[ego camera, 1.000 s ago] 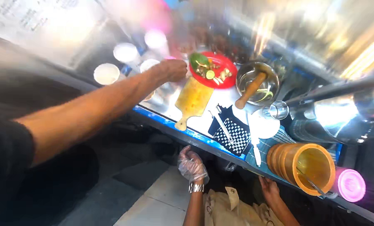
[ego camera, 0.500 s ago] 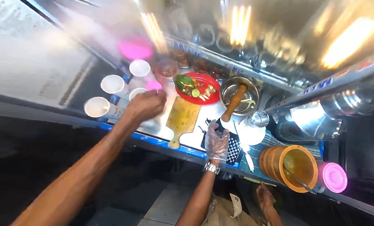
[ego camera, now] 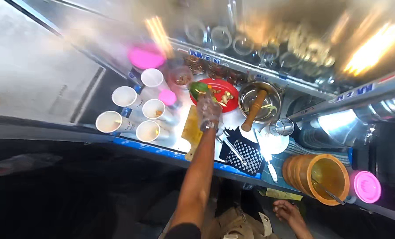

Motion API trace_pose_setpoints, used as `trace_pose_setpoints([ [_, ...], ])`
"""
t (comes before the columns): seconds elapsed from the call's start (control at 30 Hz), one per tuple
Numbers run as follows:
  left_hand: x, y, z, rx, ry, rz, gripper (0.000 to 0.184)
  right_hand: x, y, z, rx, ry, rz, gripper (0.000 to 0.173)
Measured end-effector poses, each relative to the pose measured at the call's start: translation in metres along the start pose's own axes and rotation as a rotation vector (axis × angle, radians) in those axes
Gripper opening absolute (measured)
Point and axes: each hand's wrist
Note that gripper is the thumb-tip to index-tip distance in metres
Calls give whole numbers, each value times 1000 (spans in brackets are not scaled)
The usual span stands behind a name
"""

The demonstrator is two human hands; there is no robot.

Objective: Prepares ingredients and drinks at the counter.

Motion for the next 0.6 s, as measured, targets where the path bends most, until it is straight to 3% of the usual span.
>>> trace_pose_setpoints([
  [0.07,45,57,42,134,178,81,52,22,4,8,70,-169,-90,26],
  [0.1,75,79,75,-34,213,174,47,36,8,16,94,-232,-124,27],
  [0.13,93,92,91,-80,219,211,46,49,14,26,94,-280,-166,27],
  [0.17,100,99,95,-68,219,211,46,62,22,37,58,-323,-213,28],
  [0.23,97,100,94,-48,175,182,48,84,42,56,-193,-465,-325,33],
  [0.3,94,93,90,-117,51,140,48,95,72,64,-491,-641,-405,41],
  [0.37,97,71,82,-217,-99,95,50,99,102,67,-638,-743,-388,46],
  [0.5,139,-6,85,-332,-260,126,50,98,119,69,-679,-812,-362,44],
  [0.6,183,-30,102,-413,-317,133,53,88,110,68,-704,-806,-412,47],
])
Point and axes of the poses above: each hand's wrist, its own y-axis towards the middle knuckle, its own z-axis out of the palm, x = y × z, and after that the axes turned 6 degrees about z, right-handed
